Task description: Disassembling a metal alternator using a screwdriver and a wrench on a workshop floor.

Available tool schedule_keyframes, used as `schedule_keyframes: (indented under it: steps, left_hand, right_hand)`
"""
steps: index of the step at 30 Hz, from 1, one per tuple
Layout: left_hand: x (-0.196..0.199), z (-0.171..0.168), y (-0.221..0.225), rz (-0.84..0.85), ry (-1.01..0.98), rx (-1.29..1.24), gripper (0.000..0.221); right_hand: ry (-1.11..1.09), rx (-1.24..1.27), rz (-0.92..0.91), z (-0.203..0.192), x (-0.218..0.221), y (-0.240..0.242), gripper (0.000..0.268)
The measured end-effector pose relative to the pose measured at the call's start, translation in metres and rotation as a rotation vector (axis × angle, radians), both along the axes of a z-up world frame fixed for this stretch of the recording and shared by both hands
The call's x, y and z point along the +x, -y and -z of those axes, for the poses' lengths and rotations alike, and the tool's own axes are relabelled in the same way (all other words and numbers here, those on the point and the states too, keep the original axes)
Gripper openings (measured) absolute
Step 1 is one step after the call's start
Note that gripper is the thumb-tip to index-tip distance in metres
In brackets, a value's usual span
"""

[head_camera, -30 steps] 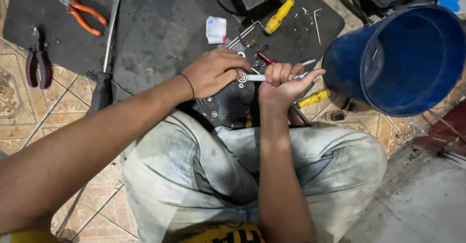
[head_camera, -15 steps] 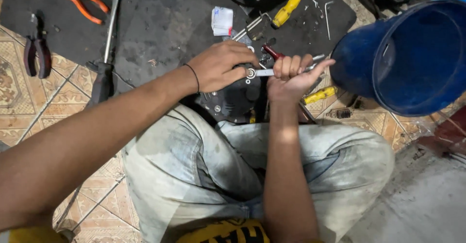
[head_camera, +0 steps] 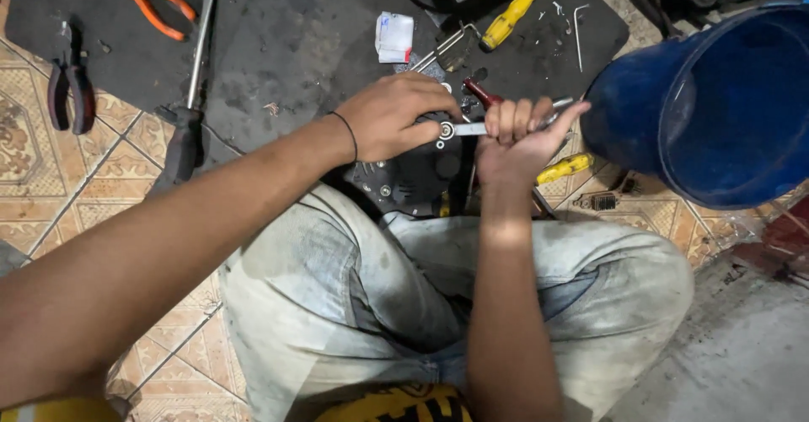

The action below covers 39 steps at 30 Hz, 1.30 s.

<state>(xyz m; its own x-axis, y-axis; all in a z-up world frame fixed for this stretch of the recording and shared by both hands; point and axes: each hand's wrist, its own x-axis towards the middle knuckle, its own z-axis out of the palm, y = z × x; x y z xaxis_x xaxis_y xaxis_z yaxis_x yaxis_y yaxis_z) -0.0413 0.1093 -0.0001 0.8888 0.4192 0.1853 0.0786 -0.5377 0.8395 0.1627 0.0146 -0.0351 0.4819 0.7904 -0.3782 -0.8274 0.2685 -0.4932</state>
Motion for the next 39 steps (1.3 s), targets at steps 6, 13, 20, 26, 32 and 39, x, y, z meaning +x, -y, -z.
schedule_keyframes:
  steps: [6,13,20,26,32,39]
  left_hand:
    - [0.002,0.009,0.003,-0.030,-0.012,0.019,0.044]
    - [0.002,0.016,0.002,-0.040,-0.035,0.013,0.042]
    - [0.000,0.009,0.000,-0.014,-0.028,-0.003,0.052]
    - [0.002,-0.002,-0.005,0.049,-0.059,-0.001,0.033]
    - [0.004,-0.017,-0.007,0.042,-0.133,-0.016,0.028]
    - [0.010,-0.025,-0.002,0.034,-0.054,-0.032,0.028]
  right_hand:
    - [0.045,-0.015,0.080,0.008,-0.001,-0.001,0.059]
    - [0.015,-0.025,0.009,0.025,0.005,-0.012,0.057]
    - [0.006,-0.084,-0.008,0.023,0.002,-0.011,0.057]
    - [0.058,-0.183,0.005,0.006,-0.002,-0.006,0.057]
    - [0.104,-0.318,0.000,-0.011,-0.009,-0.005,0.057]
    - [0.131,-0.485,0.028,-0.018,-0.009,-0.004,0.054]
